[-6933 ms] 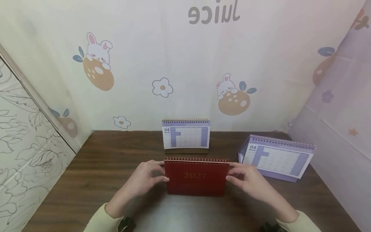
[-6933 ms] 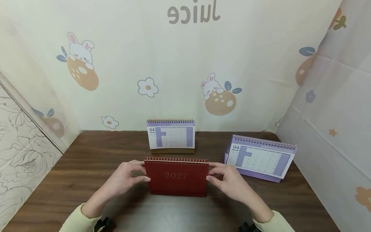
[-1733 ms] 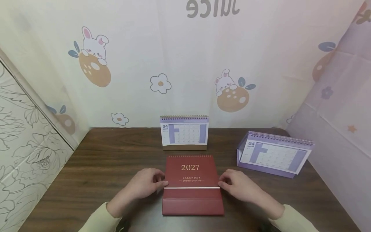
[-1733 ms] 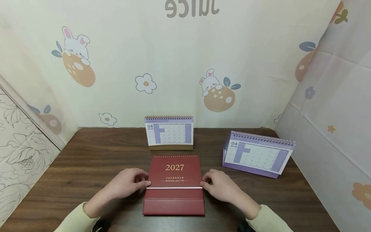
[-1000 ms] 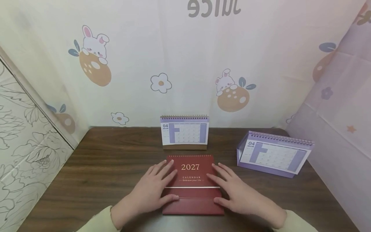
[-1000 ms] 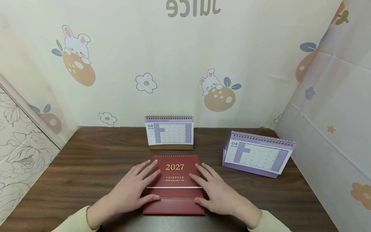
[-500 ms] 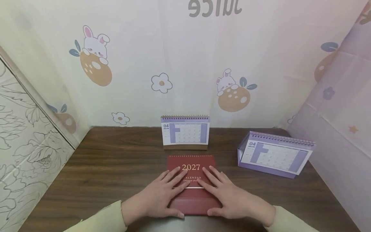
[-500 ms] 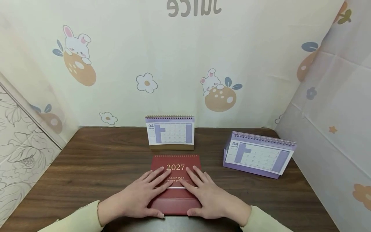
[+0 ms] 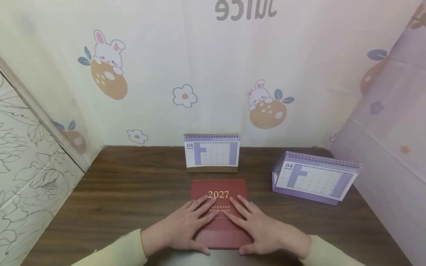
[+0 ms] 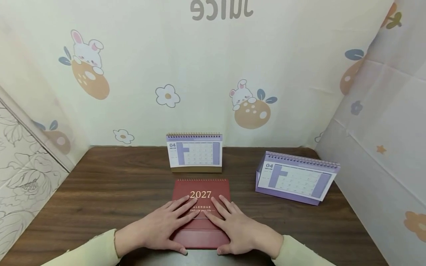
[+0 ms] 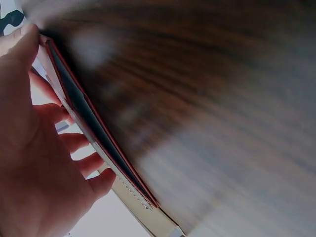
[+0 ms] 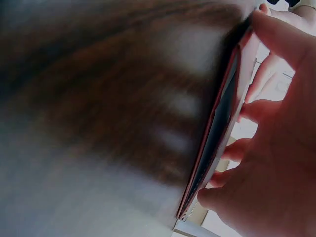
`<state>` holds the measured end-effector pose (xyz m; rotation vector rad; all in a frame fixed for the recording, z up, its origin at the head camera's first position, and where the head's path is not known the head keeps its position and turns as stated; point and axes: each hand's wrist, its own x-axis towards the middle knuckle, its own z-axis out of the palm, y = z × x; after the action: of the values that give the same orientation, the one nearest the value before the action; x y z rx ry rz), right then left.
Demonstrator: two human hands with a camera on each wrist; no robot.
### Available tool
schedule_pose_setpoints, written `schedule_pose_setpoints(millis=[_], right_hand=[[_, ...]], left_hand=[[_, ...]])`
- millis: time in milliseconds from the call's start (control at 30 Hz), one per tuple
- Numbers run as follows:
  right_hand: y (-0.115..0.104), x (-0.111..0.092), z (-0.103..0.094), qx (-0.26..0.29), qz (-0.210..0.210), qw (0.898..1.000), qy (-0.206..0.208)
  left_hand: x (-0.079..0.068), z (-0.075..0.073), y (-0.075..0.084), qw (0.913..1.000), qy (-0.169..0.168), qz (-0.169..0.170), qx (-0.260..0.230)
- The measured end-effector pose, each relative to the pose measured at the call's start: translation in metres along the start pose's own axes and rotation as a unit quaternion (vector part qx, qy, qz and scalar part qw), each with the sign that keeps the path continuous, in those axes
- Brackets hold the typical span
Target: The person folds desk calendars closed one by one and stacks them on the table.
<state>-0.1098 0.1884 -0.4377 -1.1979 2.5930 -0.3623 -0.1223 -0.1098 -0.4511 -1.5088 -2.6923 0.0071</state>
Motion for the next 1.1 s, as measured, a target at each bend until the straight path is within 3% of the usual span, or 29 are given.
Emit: schedule_pose_setpoints(millis=[367,533,733,933,1100], right_hand=[[-0.005,0.002,0.001,-0.023,-0.001,0.999,-0.033],[-0.006,0.003,0.001,-0.023,0.008,0.999,-0.036],[-0.005,0.003,0.001,-0.018,0.02,0.999,-0.034],[0.001,0.005,-0.012,-0.005,0.024,1.0,-0.008],[0.006,0.013,-0.017,-0.009,0.03,0.996,0.084]], left_hand=[[-0.001,-0.004,0.009,0.9973,-0.067,-0.026,-0.014],[0.001,-0.008,0.009,0.996,-0.084,-0.03,-0.001],[0.001,-0.009,0.007,0.9952,-0.091,-0.027,-0.021],[0.004,-0.008,0.001,0.9977,-0.063,-0.021,-0.015],[0.01,-0.009,-0.008,0.9991,0.03,-0.026,-0.019]])
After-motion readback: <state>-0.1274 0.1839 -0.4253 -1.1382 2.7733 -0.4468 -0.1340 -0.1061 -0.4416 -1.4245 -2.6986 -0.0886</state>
